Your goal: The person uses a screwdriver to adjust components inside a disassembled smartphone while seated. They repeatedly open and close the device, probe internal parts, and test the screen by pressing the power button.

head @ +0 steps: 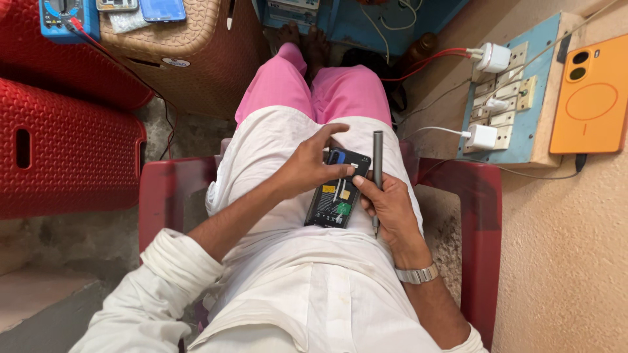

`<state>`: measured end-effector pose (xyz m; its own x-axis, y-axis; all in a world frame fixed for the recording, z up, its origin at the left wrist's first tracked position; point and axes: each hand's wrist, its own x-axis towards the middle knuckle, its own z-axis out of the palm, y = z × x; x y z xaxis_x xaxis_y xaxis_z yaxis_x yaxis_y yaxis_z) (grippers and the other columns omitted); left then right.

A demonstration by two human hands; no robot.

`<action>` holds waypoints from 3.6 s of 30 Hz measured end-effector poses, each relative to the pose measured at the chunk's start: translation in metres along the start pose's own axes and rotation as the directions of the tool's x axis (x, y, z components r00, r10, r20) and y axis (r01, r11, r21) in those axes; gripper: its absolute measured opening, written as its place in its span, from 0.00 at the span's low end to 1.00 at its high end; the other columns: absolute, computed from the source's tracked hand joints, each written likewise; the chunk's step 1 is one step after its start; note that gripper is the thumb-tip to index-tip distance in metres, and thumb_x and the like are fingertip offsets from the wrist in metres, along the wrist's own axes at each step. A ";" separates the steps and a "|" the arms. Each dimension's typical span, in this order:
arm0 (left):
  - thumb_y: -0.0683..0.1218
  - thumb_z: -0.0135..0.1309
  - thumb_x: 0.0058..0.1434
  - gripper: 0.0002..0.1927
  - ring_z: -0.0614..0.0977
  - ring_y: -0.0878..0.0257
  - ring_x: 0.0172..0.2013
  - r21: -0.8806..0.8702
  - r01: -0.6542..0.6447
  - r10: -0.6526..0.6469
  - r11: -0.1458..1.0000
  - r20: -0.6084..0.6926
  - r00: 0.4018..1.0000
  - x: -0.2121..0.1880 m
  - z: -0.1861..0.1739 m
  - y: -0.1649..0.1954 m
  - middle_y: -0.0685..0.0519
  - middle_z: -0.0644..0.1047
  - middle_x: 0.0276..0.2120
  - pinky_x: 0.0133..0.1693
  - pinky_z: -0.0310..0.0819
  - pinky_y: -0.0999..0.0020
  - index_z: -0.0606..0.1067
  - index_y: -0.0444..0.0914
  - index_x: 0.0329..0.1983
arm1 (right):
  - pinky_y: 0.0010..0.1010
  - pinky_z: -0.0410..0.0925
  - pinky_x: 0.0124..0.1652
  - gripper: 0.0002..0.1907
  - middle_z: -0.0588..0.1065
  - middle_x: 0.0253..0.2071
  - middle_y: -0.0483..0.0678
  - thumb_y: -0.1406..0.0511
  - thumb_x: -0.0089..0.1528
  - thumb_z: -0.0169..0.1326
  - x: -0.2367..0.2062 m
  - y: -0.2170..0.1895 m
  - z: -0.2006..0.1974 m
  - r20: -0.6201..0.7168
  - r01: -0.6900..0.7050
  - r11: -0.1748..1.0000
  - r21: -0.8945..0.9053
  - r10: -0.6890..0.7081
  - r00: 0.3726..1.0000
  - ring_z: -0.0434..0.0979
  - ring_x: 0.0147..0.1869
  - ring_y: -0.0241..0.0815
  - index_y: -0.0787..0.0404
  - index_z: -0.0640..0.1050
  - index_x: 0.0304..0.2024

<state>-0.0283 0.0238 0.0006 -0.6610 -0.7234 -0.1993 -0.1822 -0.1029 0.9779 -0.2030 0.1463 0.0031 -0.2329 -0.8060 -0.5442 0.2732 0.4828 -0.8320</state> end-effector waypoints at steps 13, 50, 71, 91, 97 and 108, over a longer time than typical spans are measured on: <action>0.49 0.68 0.57 0.30 0.81 0.57 0.50 0.080 -0.313 0.312 0.946 0.015 0.950 -0.042 0.016 0.032 0.45 0.77 0.49 0.51 0.78 0.62 0.72 0.36 0.60 | 0.18 0.63 0.26 0.09 0.75 0.29 0.42 0.65 0.66 0.62 0.011 0.007 -0.036 0.129 0.196 0.929 0.314 -0.247 0.961 0.70 0.27 0.28 0.64 0.78 0.44; 0.46 0.58 0.65 0.23 0.73 0.63 0.36 0.525 -0.761 0.715 0.381 0.355 0.602 -0.092 0.049 0.068 0.56 0.69 0.32 0.35 0.71 0.67 0.75 0.32 0.61 | 0.38 0.73 0.57 0.21 0.73 0.56 0.55 0.58 0.74 0.49 0.016 0.017 -0.033 0.465 -0.289 0.417 0.862 -0.424 0.777 0.70 0.59 0.50 0.64 0.70 0.64; 0.37 0.55 0.61 0.32 0.67 0.47 0.71 0.563 -0.616 0.611 0.551 0.230 0.757 -0.084 0.045 0.057 0.34 0.64 0.70 0.71 0.62 0.59 0.62 0.25 0.69 | 0.35 0.71 0.61 0.23 0.73 0.55 0.51 0.67 0.65 0.63 0.022 0.007 -0.033 0.429 -0.154 0.514 0.844 -0.474 0.769 0.72 0.62 0.48 0.62 0.72 0.61; 0.32 0.53 0.59 0.36 0.71 0.49 0.68 0.497 -0.550 0.550 0.671 0.164 0.819 -0.084 0.035 0.035 0.39 0.67 0.68 0.65 0.70 0.61 0.58 0.29 0.71 | 0.17 0.72 0.39 0.17 0.75 0.53 0.48 0.71 0.65 0.62 0.018 0.009 -0.036 0.430 -0.139 0.564 0.814 -0.425 0.797 0.73 0.45 0.33 0.61 0.75 0.55; 0.32 0.54 0.57 0.37 0.71 0.49 0.68 0.495 -0.553 0.552 0.670 0.165 0.817 -0.084 0.035 0.036 0.38 0.66 0.68 0.65 0.69 0.60 0.58 0.29 0.71 | 0.17 0.72 0.39 0.17 0.75 0.53 0.48 0.72 0.65 0.62 0.019 0.009 -0.036 0.432 -0.147 0.563 0.813 -0.414 0.801 0.73 0.47 0.34 0.61 0.75 0.55; 0.41 0.58 0.61 0.30 0.68 0.50 0.69 0.623 -0.643 0.650 0.446 0.268 0.711 -0.086 0.033 0.049 0.42 0.69 0.67 0.71 0.57 0.46 0.68 0.32 0.67 | 0.47 0.69 0.65 0.21 0.71 0.59 0.55 0.60 0.71 0.59 0.021 0.023 -0.041 0.329 -0.108 0.465 0.879 -0.426 0.843 0.71 0.67 0.56 0.63 0.71 0.61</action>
<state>-0.0042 0.1034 0.0633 -0.7835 -0.3983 0.4769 -0.1101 0.8444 0.5243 -0.2402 0.1548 -0.0323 -0.0061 -0.9976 -0.0691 0.9723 0.0103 -0.2334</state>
